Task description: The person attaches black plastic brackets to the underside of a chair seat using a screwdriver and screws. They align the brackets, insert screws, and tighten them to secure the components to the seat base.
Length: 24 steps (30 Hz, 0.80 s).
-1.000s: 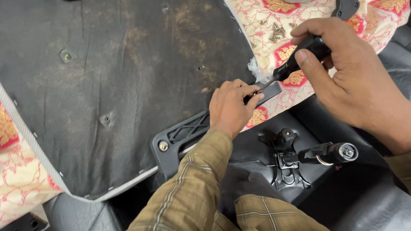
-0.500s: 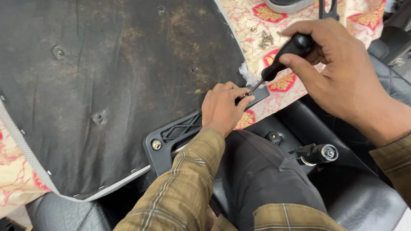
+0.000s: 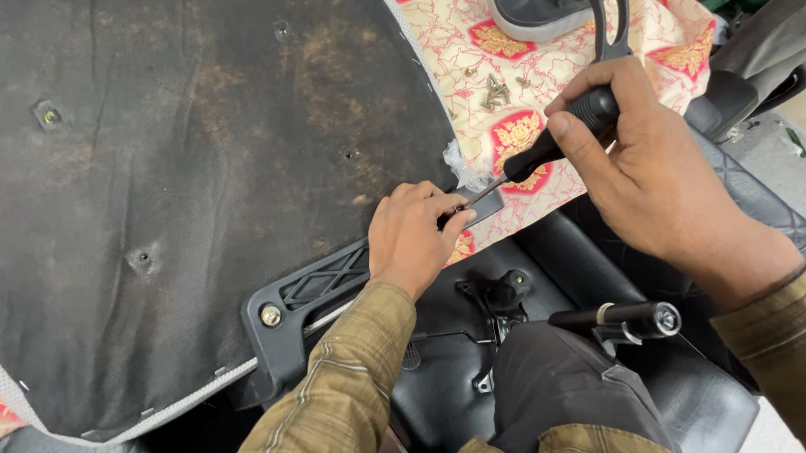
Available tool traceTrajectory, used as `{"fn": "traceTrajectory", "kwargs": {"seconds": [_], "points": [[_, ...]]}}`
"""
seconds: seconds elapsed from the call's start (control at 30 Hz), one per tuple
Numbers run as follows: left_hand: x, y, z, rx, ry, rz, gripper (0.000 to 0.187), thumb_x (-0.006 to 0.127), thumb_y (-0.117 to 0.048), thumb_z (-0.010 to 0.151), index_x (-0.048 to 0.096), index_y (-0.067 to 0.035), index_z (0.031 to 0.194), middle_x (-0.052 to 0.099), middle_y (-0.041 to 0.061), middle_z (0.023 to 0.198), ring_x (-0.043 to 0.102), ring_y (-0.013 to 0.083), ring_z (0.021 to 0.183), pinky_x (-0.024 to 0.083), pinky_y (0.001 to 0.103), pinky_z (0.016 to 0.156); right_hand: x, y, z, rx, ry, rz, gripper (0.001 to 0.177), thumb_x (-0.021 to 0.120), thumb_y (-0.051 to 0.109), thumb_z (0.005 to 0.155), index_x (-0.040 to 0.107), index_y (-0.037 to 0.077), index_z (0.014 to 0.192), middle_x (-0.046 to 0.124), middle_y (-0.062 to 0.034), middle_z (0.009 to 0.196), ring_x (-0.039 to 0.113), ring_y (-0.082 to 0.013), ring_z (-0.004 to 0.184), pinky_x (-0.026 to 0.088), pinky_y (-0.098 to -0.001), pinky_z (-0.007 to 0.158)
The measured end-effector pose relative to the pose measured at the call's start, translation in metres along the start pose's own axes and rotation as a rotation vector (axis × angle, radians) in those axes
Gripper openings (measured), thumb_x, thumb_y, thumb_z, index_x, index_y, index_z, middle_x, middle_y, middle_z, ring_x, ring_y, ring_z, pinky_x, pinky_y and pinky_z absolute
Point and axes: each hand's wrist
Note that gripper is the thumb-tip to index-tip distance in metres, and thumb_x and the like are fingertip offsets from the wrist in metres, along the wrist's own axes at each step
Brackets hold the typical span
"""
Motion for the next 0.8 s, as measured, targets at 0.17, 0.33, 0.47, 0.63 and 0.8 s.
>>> {"fn": "traceTrajectory", "kwargs": {"seconds": [0.17,0.33,0.47,0.63,0.8], "points": [[-0.002,-0.003,-0.002,0.008,-0.014,-0.011,0.018,0.075,-0.035,0.086,0.081,-0.02,0.095,0.068,-0.003,0.086,0.061,0.0214,0.096,0.046,0.039,0.085,0.001,-0.001,0.006,0.025,0.011,-0.012,0.024,0.061,0.016,0.108,0.05,0.003,0.124,0.06,-0.0062,0.082,0.046,-0.012,0.064,0.038,-0.0282,0.057],[-0.002,-0.002,-0.003,0.008,-0.007,-0.006,0.019,0.074,-0.035,0.088,0.082,-0.019,0.096,0.069,-0.003,0.088,0.062,0.0213,0.097,0.046,0.039,0.087,0.01,0.001,0.011,-0.085,0.052,0.151,0.025,0.059,0.014,0.109,0.052,0.004,0.131,0.057,-0.0032,0.097,0.049,-0.007,0.077,0.043,-0.025,0.064],[-0.002,-0.003,-0.003,0.024,-0.031,-0.009,0.02,0.075,-0.035,0.087,0.082,-0.018,0.096,0.07,-0.002,0.09,0.062,0.0218,0.098,0.046,0.039,0.086,0.008,0.003,0.014,-0.134,0.097,0.125,0.032,0.058,0.006,0.102,0.053,0.006,0.134,0.056,-0.005,0.102,0.049,-0.0086,0.079,0.043,-0.0272,0.066],[-0.001,-0.004,-0.001,0.017,-0.022,-0.003,0.02,0.075,-0.035,0.086,0.082,-0.018,0.094,0.069,-0.001,0.089,0.062,0.0222,0.097,0.046,0.039,0.085,0.001,0.001,0.02,-0.203,0.142,0.173,0.046,0.051,-0.001,0.097,0.045,0.005,0.142,0.056,-0.0071,0.125,0.05,-0.0094,0.085,0.045,-0.0257,0.07],[0.005,0.001,-0.003,0.042,-0.067,0.006,0.021,0.076,-0.036,0.085,0.081,-0.017,0.094,0.07,-0.002,0.088,0.063,0.0219,0.097,0.047,0.04,0.084,0.006,-0.013,0.02,-0.219,0.121,0.24,0.043,0.059,0.004,0.1,0.049,0.005,0.141,0.061,-0.0051,0.121,0.057,-0.007,0.085,0.049,-0.0238,0.07]]}}
Point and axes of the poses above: each hand's wrist, its own z-axis towards the middle knuckle, its own x-axis out of the palm, y = z × x
